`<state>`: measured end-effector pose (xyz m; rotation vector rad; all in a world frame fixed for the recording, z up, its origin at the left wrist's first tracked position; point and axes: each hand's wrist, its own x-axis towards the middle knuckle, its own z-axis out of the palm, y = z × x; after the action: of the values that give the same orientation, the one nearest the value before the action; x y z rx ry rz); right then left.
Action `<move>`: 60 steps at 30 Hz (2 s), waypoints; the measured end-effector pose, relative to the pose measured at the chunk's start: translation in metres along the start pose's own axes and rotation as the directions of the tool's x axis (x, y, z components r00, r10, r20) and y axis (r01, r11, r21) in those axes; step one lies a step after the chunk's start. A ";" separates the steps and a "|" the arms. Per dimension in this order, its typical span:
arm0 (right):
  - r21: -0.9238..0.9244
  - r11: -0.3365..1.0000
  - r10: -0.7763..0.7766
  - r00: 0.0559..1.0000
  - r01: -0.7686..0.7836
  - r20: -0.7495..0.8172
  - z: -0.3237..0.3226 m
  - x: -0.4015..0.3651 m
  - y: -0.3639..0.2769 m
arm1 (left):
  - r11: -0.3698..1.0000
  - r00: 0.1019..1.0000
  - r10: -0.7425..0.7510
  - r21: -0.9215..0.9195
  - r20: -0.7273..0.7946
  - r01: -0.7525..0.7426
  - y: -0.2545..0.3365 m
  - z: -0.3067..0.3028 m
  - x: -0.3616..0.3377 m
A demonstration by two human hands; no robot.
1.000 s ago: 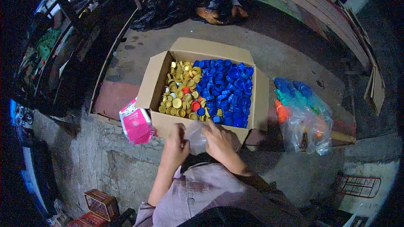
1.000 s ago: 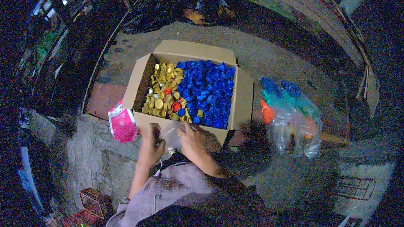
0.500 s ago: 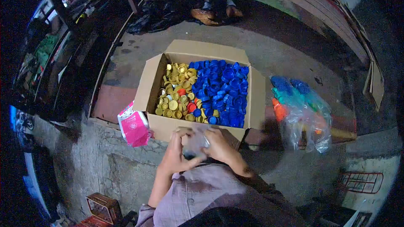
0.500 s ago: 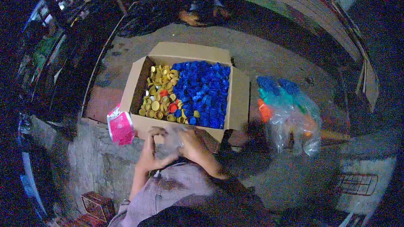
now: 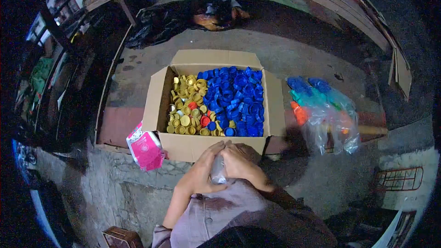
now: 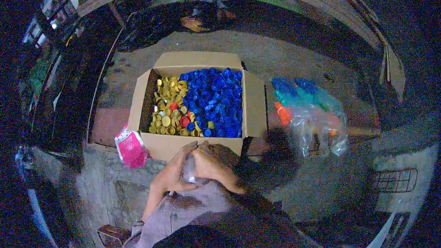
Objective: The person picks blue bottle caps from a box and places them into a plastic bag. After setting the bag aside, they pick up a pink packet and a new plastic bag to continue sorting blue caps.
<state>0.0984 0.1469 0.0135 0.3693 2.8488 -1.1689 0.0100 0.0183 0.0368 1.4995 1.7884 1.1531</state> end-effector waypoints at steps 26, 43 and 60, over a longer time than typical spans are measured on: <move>-0.388 0.885 0.193 0.961 -0.258 -0.199 0.016 0.100 0.025 | 0.999 0.983 -0.052 -0.023 -0.173 0.049 -0.079 -0.115 -0.057; 0.677 0.723 0.278 0.955 -0.136 -0.105 -0.027 0.054 0.039 | 0.982 0.975 -0.191 -0.023 -0.111 0.190 -0.058 -0.100 -0.031; -0.072 0.975 0.099 0.699 -0.211 -0.708 -0.114 0.085 0.122 | 0.989 0.964 -0.137 0.029 -0.226 0.147 -0.027 -0.100 0.005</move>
<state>0.0505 0.3279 0.0001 1.2766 3.3834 -0.9019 -0.0873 -0.0044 0.0632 1.2835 2.0483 1.2571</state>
